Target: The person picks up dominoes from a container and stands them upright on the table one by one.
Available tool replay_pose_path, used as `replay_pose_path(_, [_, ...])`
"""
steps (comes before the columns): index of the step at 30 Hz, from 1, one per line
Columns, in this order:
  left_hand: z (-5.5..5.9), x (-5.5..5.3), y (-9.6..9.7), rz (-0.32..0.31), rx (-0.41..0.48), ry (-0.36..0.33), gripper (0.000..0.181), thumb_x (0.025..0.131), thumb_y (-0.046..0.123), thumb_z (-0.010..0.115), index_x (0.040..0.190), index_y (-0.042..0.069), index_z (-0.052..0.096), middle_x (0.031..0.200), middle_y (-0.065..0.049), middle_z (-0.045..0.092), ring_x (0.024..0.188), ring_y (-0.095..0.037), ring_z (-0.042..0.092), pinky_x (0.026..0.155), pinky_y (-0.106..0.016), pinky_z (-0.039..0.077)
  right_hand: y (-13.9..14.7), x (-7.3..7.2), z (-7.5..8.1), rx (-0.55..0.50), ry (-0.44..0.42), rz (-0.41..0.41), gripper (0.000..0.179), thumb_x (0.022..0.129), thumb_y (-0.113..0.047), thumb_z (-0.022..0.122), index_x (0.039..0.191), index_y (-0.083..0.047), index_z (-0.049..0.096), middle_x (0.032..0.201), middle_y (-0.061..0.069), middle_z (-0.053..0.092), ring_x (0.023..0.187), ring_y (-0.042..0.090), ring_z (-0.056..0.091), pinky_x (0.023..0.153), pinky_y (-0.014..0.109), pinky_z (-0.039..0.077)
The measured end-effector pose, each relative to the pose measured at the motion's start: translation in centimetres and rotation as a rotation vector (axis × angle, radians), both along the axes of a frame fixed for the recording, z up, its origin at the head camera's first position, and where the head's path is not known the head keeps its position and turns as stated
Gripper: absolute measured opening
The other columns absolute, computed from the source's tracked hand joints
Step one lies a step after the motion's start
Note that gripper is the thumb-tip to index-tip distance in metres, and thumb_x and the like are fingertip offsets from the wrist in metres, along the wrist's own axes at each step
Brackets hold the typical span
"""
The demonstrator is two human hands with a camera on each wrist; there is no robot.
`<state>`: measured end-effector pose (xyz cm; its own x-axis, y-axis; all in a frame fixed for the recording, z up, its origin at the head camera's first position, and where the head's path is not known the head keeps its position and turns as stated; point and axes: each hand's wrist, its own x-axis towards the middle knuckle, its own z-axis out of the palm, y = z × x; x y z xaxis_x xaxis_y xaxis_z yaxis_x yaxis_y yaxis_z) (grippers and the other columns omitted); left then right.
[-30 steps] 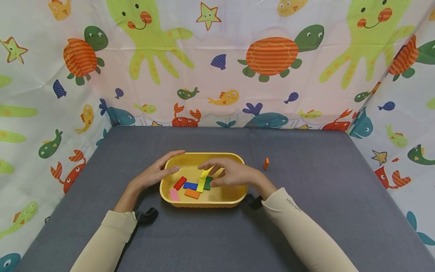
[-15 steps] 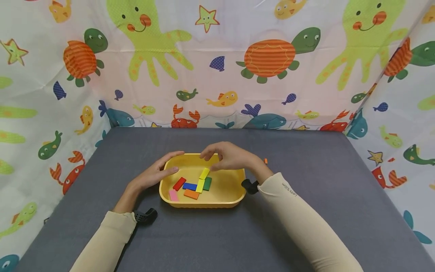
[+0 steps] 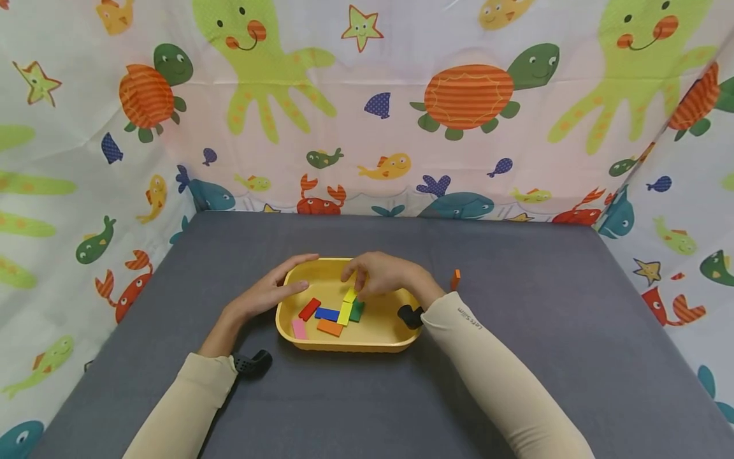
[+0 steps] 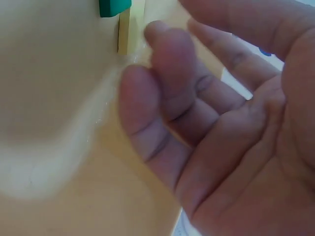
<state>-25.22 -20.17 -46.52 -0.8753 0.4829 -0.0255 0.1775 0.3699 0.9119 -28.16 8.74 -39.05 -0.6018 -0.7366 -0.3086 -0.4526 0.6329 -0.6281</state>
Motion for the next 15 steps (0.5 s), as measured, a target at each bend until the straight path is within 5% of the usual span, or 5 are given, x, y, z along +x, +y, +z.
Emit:
replay_pose_path(6, [0.1, -0.08, 0.0, -0.001, -0.007, -0.001, 0.058, 0.099, 0.035, 0.063, 0.152, 0.039, 0.04, 0.158, 0.003, 0.041, 0.139, -0.027, 0.047, 0.115, -0.055, 0.043, 0.0, 0.16, 0.0, 0.077, -0.083, -0.001, 0.047, 0.09, -0.01, 0.074, 0.136, -0.016, 0.062, 0.119, 0.009, 0.071, 0.104, 0.022, 0.064, 0.094, 0.037, 0.056])
replay_pose_path(12, [0.02, -0.06, -0.07, -0.004, 0.001, -0.003, 0.058, 0.1, 0.035, 0.063, 0.152, 0.039, 0.04, 0.158, 0.004, 0.041, 0.139, -0.027, 0.047, 0.115, -0.055, 0.043, -0.52, 0.18, -0.66, -0.012, -0.198, 0.017, 0.052, 0.089, -0.01, 0.074, 0.139, -0.014, 0.058, 0.124, 0.014, 0.067, 0.091, 0.021, 0.061, 0.074, 0.027, 0.053])
replay_pose_path(15, [-0.06, -0.1, -0.12, -0.005, 0.004, 0.002, 0.058, 0.099, 0.037, 0.063, 0.152, 0.04, 0.04, 0.158, 0.004, 0.041, 0.139, -0.026, 0.047, 0.115, -0.055, 0.042, -0.7, 0.15, -0.93, -0.048, -0.179, 0.046, 0.053, 0.09, -0.009, 0.072, 0.14, -0.011, 0.057, 0.125, 0.014, 0.068, 0.09, 0.02, 0.062, 0.072, 0.026, 0.053])
